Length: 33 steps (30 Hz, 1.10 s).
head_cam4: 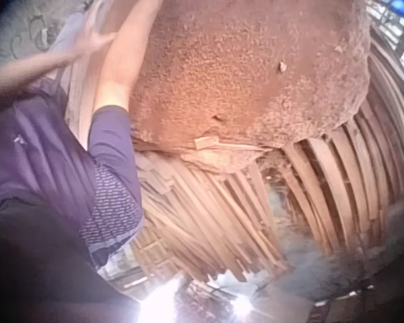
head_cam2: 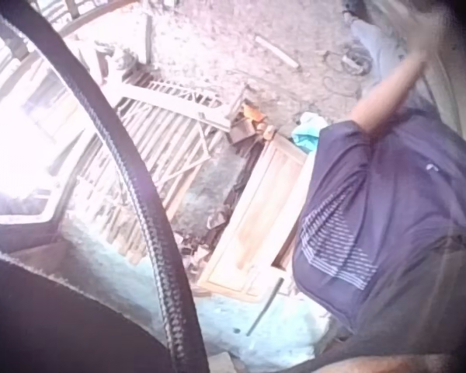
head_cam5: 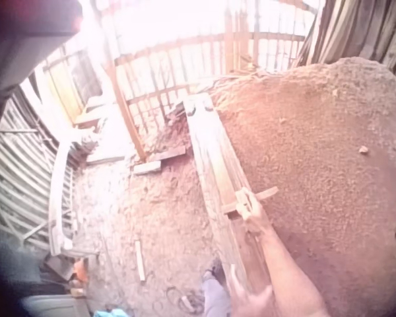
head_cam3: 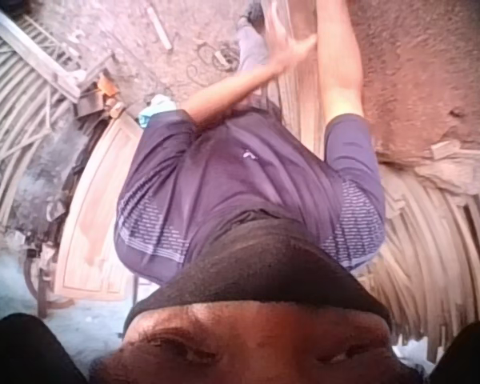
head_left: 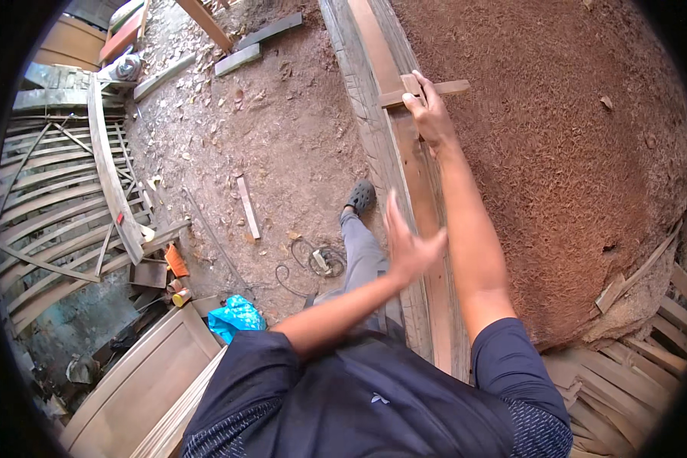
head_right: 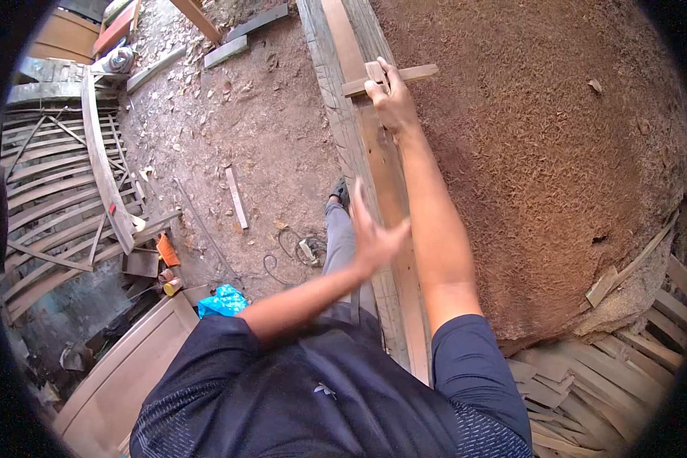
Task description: The recorder uses a hammer, pliers, and an electric planer to work on a large piece of lumber in a workshop.
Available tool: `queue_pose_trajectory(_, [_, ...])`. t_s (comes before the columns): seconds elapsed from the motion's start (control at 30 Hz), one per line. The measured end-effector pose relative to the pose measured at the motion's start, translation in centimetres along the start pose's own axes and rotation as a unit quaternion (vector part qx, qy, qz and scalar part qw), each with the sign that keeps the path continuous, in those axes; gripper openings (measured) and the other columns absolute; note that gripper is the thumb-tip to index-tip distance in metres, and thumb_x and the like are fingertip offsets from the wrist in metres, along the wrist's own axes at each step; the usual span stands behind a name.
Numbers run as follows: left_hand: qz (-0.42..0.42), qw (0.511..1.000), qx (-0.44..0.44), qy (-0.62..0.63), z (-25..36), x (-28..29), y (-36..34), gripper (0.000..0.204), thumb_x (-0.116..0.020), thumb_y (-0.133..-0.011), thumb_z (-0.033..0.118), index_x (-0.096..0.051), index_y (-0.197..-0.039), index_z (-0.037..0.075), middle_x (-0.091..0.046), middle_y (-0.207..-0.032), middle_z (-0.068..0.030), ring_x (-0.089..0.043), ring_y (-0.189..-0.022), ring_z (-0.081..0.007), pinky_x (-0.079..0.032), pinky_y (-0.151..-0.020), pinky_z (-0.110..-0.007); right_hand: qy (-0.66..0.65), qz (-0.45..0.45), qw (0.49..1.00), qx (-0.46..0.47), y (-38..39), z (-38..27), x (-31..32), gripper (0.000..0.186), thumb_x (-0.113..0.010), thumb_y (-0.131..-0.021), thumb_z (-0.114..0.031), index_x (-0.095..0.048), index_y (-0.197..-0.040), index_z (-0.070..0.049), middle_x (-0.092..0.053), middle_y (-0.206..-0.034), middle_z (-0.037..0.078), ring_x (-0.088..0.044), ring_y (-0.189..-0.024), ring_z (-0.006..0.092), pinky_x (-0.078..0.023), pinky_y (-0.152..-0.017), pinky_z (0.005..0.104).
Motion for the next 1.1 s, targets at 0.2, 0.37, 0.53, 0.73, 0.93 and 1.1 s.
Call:
queue_pose_trajectory(0.2, [-0.039, 0.999, -0.009, -0.035, -0.6, -1.5, -8.9, 0.115, -0.085, -0.072, 0.028, -0.016, -0.154, -0.013, -0.030, -0.154, -0.0349, -0.027, -0.146, -0.0471, -0.022, -0.123, -0.052, 0.018, -0.031, 0.999, 0.022, 3.0, -0.1, 0.2, 0.064, -0.059, -0.099, -0.018, -0.037, -0.156, -0.001, -0.048, -0.153, 0.019, -0.042, -0.144, 0.0279, -0.030, -0.121, 0.0397])
queue_pose_trajectory(0.37, [-0.023, 0.999, 0.004, -0.040, -0.4, -0.8, -9.2, 0.114, -0.082, -0.068, 0.018, -0.014, -0.155, -0.012, -0.028, -0.155, -0.0338, -0.026, -0.145, -0.0483, -0.022, -0.123, -0.052, 0.007, -0.041, 0.999, 0.000, 7.0, -0.1, 0.3, 0.063, -0.055, -0.099, -0.017, -0.036, -0.156, 0.000, -0.045, -0.155, 0.021, -0.038, -0.148, 0.0321, -0.026, -0.123, 0.0436])
queue_pose_trajectory(0.53, [-0.060, 0.998, -0.009, -0.028, 0.3, -1.6, -8.4, 0.119, -0.081, -0.064, 0.014, -0.009, -0.156, -0.011, -0.024, -0.158, -0.0329, -0.022, -0.146, -0.0509, -0.019, -0.123, -0.055, 0.049, -0.021, 0.998, 0.016, -8.7, -3.1, -1.4, 0.063, -0.057, -0.099, -0.025, -0.038, -0.155, -0.002, -0.043, -0.158, 0.018, -0.037, -0.148, 0.0293, -0.028, -0.122, 0.0407])
queue_pose_trajectory(0.73, [-0.063, 0.997, 0.001, -0.050, -0.9, -0.1, -8.2, 0.121, -0.082, -0.064, 0.017, -0.009, -0.157, -0.011, -0.020, -0.160, -0.0333, -0.020, -0.147, -0.0512, -0.018, -0.124, -0.055, 0.047, -0.068, 0.996, -0.019, 0.4, -0.7, -2.0, 0.063, -0.055, -0.101, -0.021, -0.034, -0.158, -0.001, -0.040, -0.160, 0.018, -0.034, -0.151, 0.0298, -0.024, -0.125, 0.0436])
queue_pose_trajectory(0.93, [-0.098, 0.993, -0.001, -0.059, 0.2, -1.2, -8.3, 0.123, -0.084, -0.066, 0.027, -0.009, -0.157, -0.011, -0.021, -0.159, -0.0334, -0.022, -0.148, -0.0495, -0.018, -0.124, -0.055, 0.021, -0.020, 0.999, 0.027, -15.3, -2.8, -3.0, 0.062, -0.058, -0.100, -0.017, -0.037, -0.156, 0.000, -0.045, -0.155, 0.017, -0.040, -0.146, 0.0266, -0.029, -0.121, 0.0375])
queue_pose_trajectory(1.1, [-0.142, 0.987, 0.069, -0.026, -0.7, 0.8, -14.5, 0.123, -0.084, -0.066, 0.031, -0.012, -0.156, -0.012, -0.026, -0.157, -0.0336, -0.026, -0.146, -0.0478, -0.021, -0.123, -0.054, 0.032, -0.017, 0.999, 0.007, -15.3, -2.4, -4.0, 0.062, -0.058, -0.100, -0.017, -0.037, -0.156, -0.001, -0.047, -0.153, 0.018, -0.043, -0.143, 0.0260, -0.032, -0.120, 0.0367])
Point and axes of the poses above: each hand's wrist, its own y-axis away from the middle knuckle, its own x-axis out of the back of the hand, z = x × y, the point moved 7 cm from there along -y, towards the middle knuckle
